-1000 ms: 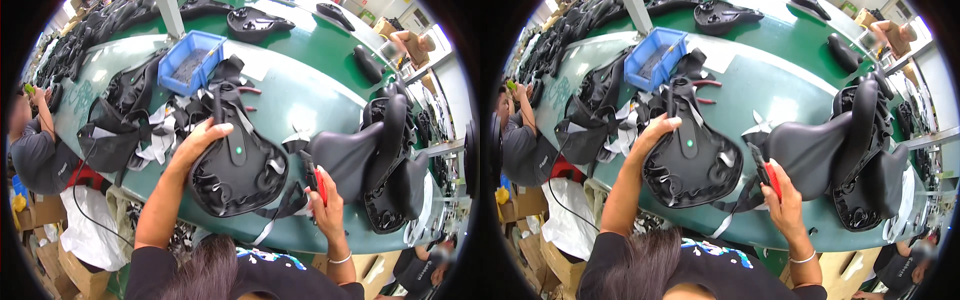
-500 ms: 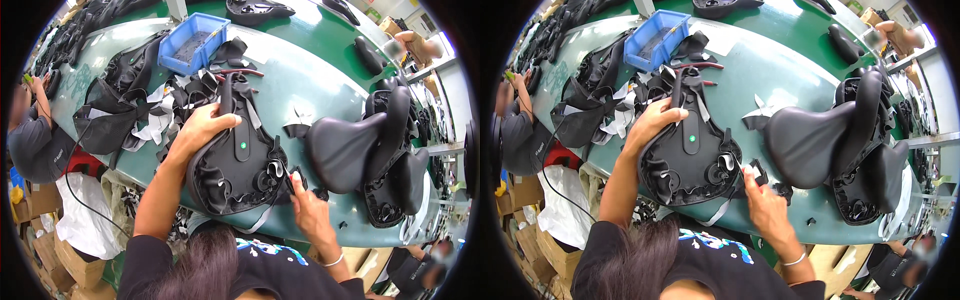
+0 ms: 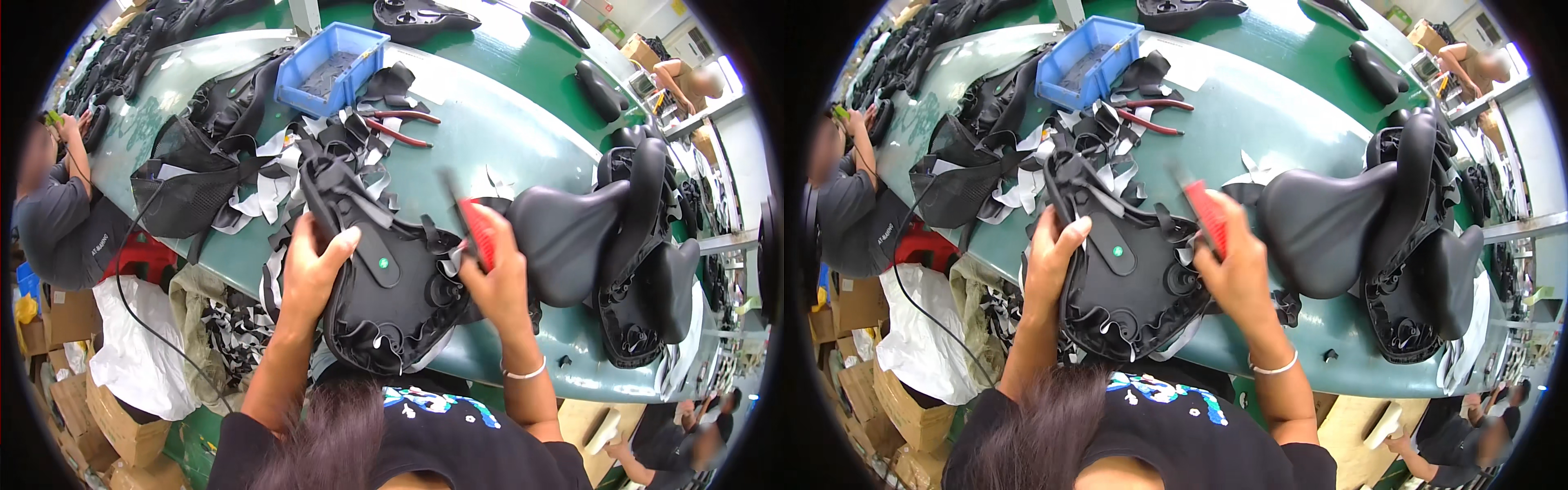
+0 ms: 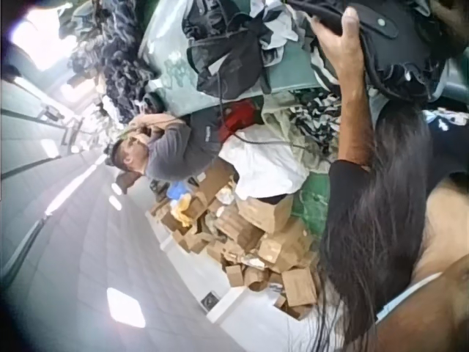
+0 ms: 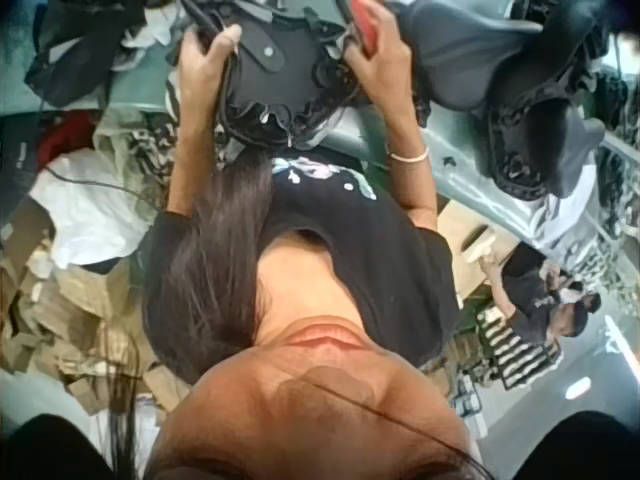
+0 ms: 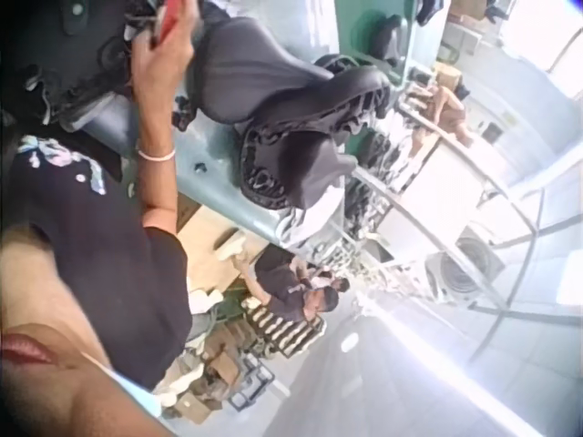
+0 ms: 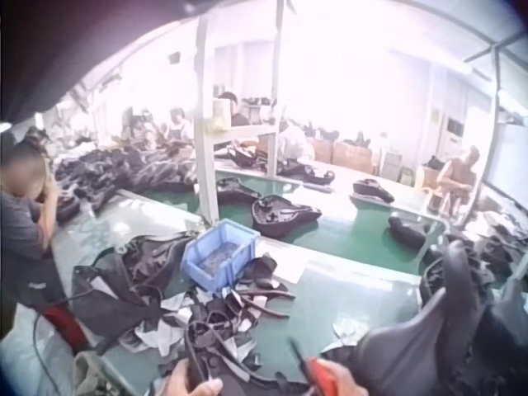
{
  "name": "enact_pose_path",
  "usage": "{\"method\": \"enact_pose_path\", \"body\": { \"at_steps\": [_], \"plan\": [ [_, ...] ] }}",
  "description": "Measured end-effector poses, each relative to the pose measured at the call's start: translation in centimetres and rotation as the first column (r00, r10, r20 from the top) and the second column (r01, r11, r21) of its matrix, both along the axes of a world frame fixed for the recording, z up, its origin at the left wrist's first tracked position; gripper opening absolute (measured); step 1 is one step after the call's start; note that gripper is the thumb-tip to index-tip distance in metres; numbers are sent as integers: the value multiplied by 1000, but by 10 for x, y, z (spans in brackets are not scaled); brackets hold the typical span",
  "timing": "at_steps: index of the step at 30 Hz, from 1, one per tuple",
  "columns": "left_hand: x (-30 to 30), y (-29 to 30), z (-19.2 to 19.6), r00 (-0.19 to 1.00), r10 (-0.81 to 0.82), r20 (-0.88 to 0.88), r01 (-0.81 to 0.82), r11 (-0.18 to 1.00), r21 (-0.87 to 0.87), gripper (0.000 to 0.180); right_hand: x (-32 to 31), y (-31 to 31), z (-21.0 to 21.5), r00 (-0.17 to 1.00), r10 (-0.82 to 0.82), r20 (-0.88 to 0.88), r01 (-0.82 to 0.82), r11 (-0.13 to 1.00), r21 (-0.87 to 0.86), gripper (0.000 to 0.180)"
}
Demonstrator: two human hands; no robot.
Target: The person uses a red utility knife to trim excess black material from the edges of a bicycle seat. They repeatedly cut small pieces of the material and pull them away from the seat base, working around the perimeter of the seat. The person handles the seat and the knife with both hands, occasionally adjusting the seat's position on the green workbench.
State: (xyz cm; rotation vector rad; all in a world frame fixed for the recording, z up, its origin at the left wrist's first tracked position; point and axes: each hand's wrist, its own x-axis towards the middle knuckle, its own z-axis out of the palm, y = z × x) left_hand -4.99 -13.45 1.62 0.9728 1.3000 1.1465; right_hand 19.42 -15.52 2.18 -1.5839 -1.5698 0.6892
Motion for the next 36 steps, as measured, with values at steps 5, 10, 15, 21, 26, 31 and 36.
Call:
{"method": "enact_pose_path", "body": {
  "at_steps": [5, 10, 15, 21, 26, 31, 36],
  "plan": [
    [-17, -10, -30, 539, 381, -751, 32, 882, 470, 65, 45, 13, 6, 787, -190, -587, 223, 975, -15, 45],
    [60, 24, 30, 411, -65, -909, 773, 553, 310, 42, -1, -20, 39, 960, 39, -276, -60, 996, -68, 49],
    [63, 49, 6, 599, -334, -728, 733, 595, 331, 9, 44, -39, 27, 984, 141, 104, -141, 990, -13, 54],
    [67, 49, 1, 781, -457, -426, 586, 771, 249, 17, 30, -33, 26, 762, 273, 588, -289, 955, -68, 58],
    [50, 58, 11, 853, -226, 470, 203, 974, 99, 13, 13, -76, 30, 716, 237, 656, -126, 969, -213, 59],
    [69, 51, 30, 662, -706, 249, 579, 694, 427, 25, -4, -52, 30, 620, 143, 772, -84, 990, -115, 55],
    [28, 71, 11, 133, -194, 972, -38, 979, 201, 31, -11, -82, 31, 683, 185, 706, -44, 976, -213, 54]
  ]
}}
